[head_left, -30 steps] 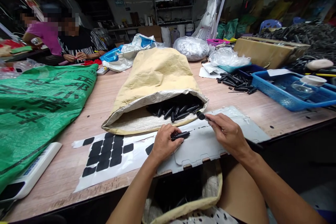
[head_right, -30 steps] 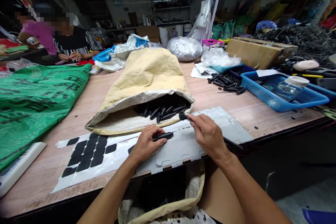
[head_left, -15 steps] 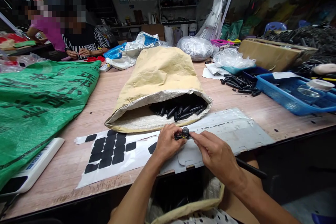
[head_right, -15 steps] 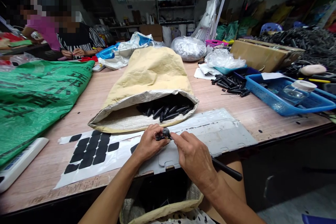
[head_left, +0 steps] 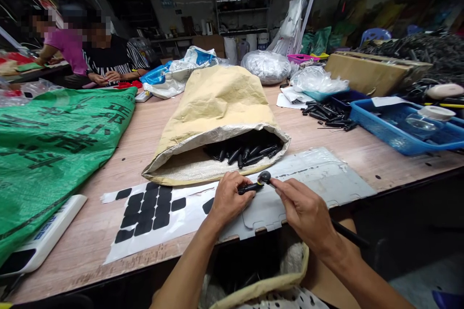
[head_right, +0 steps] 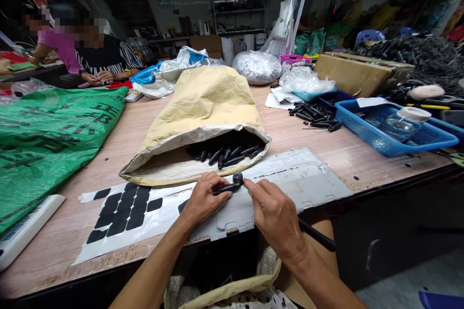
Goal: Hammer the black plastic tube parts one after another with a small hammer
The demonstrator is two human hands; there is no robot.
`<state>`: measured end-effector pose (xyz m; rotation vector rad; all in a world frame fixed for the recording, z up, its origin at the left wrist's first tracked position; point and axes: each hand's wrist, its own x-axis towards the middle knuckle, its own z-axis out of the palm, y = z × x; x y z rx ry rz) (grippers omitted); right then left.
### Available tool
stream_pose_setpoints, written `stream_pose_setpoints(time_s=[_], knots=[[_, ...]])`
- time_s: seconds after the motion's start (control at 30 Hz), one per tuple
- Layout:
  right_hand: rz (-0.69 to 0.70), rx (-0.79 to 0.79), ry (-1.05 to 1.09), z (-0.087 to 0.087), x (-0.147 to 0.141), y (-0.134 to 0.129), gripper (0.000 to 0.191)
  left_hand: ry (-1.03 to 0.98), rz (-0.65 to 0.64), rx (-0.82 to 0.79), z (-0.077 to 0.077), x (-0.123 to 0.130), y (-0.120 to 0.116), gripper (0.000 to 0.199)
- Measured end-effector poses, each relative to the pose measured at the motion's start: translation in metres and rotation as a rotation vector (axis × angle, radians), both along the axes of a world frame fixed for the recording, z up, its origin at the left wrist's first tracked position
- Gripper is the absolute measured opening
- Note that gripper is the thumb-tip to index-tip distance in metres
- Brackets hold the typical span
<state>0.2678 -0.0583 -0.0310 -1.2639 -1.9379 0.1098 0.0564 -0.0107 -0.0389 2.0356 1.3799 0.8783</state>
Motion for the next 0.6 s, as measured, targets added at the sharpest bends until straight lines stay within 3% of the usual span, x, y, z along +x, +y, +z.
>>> stream_pose_setpoints(time_s=[0.2, 0.37, 0.6], knots=[[-0.166, 0.032, -0.05, 0.008, 0.03, 0.019, 0.033, 0.006, -0.008, -0.008, -0.001, -0.002, 0.002, 0.009], [-0.246, 0.036, -0.216, -0.014, 0.058, 0.043, 0.029, -0.004, -0.033, -0.034, -0.003, -0.005, 0.003, 0.011], [-0.257, 0.048, -0.309, -0.033, 0.067, 0.052, 0.027, 0.053, -0.057, -0.04, 0.001, -0.005, 0.003, 0.037]])
